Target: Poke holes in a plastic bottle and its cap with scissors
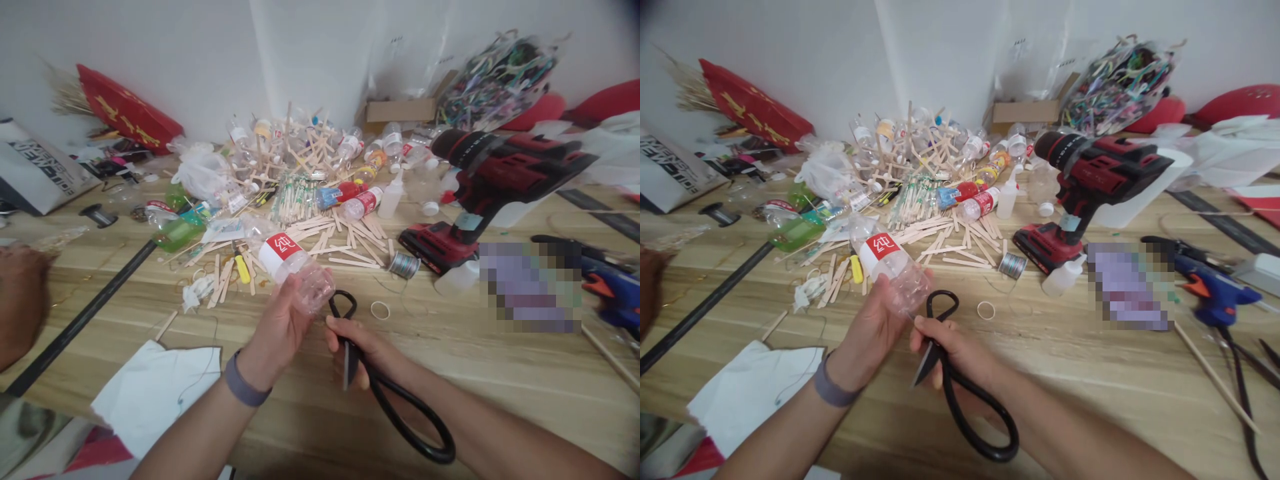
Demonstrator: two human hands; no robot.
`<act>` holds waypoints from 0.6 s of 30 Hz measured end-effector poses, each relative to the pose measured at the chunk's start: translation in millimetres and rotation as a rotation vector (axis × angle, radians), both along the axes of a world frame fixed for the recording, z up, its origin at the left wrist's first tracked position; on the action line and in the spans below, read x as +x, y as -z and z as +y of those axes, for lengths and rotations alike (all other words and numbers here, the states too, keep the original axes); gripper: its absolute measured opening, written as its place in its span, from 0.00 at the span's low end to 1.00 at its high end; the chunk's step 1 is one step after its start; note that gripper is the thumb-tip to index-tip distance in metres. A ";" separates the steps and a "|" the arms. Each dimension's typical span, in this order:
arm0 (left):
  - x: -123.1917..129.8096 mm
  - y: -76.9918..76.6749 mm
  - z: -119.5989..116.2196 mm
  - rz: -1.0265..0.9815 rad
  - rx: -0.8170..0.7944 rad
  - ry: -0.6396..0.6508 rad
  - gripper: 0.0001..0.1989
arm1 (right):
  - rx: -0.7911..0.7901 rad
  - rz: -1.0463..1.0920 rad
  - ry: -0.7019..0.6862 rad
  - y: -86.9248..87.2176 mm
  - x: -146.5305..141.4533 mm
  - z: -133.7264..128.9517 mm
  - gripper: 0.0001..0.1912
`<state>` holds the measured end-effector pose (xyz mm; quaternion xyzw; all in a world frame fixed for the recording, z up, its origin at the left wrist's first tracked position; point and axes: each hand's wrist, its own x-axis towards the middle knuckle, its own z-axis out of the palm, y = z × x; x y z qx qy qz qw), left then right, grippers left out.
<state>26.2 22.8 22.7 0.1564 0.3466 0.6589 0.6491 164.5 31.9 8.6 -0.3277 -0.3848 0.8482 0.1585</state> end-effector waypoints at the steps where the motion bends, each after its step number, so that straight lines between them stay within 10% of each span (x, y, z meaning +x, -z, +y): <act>1: -0.5 -1.2 0.4 -0.015 0.015 -0.001 0.13 | -0.026 0.018 -0.008 -0.7 0.3 0.4 0.27; 6: -8.5 -6.0 5.8 -0.104 -0.035 -0.101 0.14 | 0.263 -0.098 -0.079 -6.3 6.8 5.4 0.28; 13: -9.6 -8.2 9.4 -0.137 -0.096 -0.125 0.18 | 1.783 -0.432 0.222 -13.2 22.1 14.5 0.20; 18: -6.0 -5.8 6.9 -0.099 -0.121 -0.106 0.20 | 2.099 -0.565 -0.062 -12.3 28.2 19.1 0.12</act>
